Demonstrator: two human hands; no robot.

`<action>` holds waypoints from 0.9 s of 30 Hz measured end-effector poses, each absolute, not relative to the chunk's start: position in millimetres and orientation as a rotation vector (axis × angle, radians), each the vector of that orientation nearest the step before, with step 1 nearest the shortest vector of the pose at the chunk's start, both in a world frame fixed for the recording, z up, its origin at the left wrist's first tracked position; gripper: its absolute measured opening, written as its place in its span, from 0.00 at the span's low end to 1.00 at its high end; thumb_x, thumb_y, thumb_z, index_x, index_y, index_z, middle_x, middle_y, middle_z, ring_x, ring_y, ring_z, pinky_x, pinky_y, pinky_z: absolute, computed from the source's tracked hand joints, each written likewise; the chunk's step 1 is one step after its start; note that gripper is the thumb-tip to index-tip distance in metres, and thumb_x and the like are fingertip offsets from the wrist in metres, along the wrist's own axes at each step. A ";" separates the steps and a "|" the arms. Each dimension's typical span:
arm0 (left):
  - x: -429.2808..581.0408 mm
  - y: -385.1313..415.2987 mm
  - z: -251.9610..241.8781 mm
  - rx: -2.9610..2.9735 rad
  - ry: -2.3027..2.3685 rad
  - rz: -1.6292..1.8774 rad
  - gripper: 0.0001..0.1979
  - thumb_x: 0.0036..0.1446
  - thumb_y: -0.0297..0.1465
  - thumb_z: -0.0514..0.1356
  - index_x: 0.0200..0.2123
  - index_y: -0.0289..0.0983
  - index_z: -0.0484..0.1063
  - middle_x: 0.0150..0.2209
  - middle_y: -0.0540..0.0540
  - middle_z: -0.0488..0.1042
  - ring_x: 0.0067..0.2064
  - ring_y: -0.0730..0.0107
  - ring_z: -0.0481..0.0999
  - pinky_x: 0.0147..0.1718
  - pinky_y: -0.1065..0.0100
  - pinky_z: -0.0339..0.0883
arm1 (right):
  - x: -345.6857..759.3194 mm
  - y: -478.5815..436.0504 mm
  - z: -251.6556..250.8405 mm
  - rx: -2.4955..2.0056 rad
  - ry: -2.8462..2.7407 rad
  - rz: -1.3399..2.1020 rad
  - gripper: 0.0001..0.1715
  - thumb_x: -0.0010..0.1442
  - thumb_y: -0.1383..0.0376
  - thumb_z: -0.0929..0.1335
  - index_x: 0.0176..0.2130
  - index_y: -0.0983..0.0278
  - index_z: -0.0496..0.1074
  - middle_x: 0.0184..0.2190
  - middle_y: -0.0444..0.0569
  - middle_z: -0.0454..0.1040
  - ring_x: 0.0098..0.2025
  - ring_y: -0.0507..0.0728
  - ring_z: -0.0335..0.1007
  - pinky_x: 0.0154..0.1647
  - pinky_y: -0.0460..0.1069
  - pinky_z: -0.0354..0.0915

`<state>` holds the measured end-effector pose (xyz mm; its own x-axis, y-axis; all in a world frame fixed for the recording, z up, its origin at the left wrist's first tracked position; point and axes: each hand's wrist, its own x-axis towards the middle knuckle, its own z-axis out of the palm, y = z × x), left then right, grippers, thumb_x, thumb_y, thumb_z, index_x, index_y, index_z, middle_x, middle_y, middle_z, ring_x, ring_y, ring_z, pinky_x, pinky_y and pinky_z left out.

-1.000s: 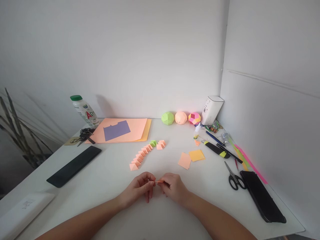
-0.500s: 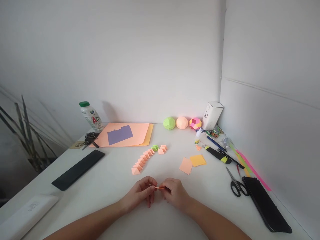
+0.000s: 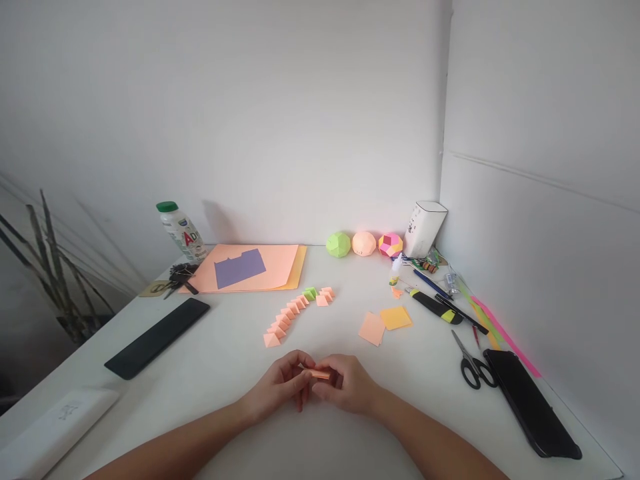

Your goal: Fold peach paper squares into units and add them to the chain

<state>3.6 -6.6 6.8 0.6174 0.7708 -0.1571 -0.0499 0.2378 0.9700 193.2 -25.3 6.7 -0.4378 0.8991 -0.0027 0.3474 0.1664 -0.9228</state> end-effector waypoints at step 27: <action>3.0 -9.5 0.8 1.224 0.701 0.637 0.11 0.55 0.34 0.59 0.37 0.35 0.62 0.27 0.49 0.72 0.26 0.74 0.70 0.21 0.73 0.66 | 196.8 -25.5 17.3 -1.195 -1.831 1.417 0.12 0.60 0.65 0.62 0.42 0.64 0.70 0.33 0.47 0.71 0.31 0.52 0.66 0.27 0.45 0.62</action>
<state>3.0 -9.5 0.8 0.6341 0.7614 -0.1350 -0.0617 0.2239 0.9727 196.8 -25.5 17.3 -0.4682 0.8774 -0.1048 0.3215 0.0587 -0.9451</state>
